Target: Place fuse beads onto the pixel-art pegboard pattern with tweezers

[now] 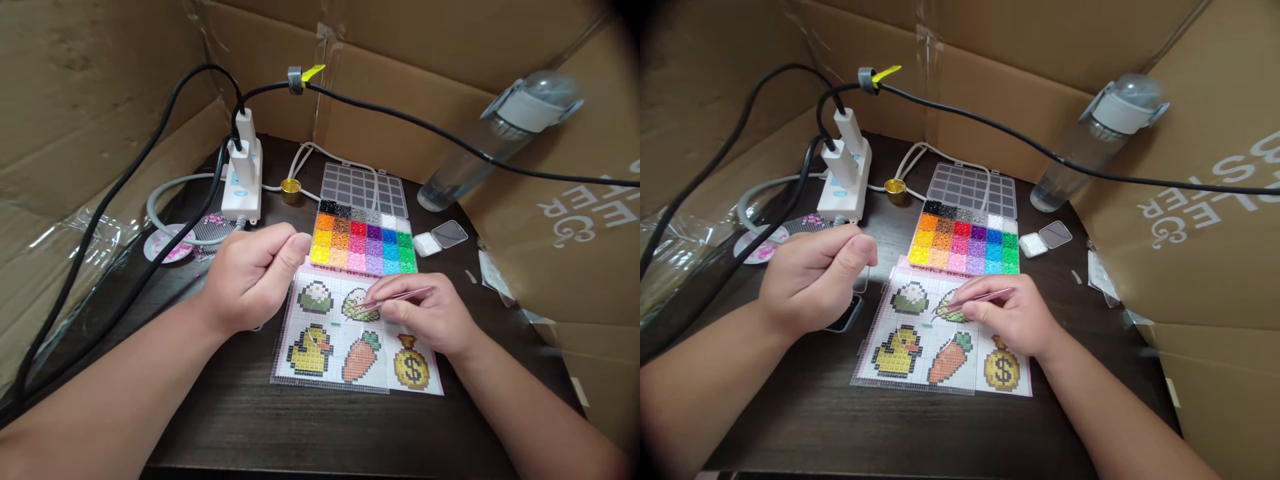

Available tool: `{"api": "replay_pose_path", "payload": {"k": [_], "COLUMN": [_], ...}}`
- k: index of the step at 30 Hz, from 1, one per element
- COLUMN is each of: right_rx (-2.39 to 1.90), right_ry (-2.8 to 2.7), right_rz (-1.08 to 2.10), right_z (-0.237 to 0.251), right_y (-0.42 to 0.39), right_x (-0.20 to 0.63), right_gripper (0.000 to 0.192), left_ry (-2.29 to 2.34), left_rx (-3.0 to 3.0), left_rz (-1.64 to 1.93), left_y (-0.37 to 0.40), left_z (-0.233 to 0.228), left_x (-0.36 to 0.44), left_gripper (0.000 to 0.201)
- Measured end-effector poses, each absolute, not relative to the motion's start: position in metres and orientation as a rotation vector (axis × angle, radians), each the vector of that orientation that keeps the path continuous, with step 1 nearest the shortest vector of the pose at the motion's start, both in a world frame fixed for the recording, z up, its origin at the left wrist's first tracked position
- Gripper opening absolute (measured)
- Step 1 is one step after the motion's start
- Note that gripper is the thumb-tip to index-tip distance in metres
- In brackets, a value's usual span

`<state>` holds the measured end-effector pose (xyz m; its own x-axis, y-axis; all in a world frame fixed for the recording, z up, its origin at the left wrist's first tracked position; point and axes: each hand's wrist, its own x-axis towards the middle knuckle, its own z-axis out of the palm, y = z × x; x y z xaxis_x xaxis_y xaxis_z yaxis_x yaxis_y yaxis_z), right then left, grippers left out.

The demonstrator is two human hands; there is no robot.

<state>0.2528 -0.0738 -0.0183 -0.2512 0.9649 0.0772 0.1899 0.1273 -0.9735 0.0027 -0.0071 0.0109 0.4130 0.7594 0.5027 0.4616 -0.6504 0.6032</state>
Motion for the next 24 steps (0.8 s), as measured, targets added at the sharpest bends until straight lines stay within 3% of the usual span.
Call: {"api": "replay_pose_path", "payload": {"k": [8, 24], "right_rx": [-1.14, -1.353], "right_ry": [-1.709, -1.427], "right_rz": [1.188, 1.098], "right_z": [-0.02, -0.015], "right_y": [-0.073, -0.088], "right_x": [0.242, 0.226], "right_gripper": [0.01, 0.012], "left_ry": [1.081, 1.009], "left_rx": [2.293, 2.32], "left_rz": [1.091, 1.175], "left_y": [-0.008, -0.007], "left_z": [0.011, 0.009], "left_x": [0.003, 0.003], "left_gripper": [0.037, 0.035]}}
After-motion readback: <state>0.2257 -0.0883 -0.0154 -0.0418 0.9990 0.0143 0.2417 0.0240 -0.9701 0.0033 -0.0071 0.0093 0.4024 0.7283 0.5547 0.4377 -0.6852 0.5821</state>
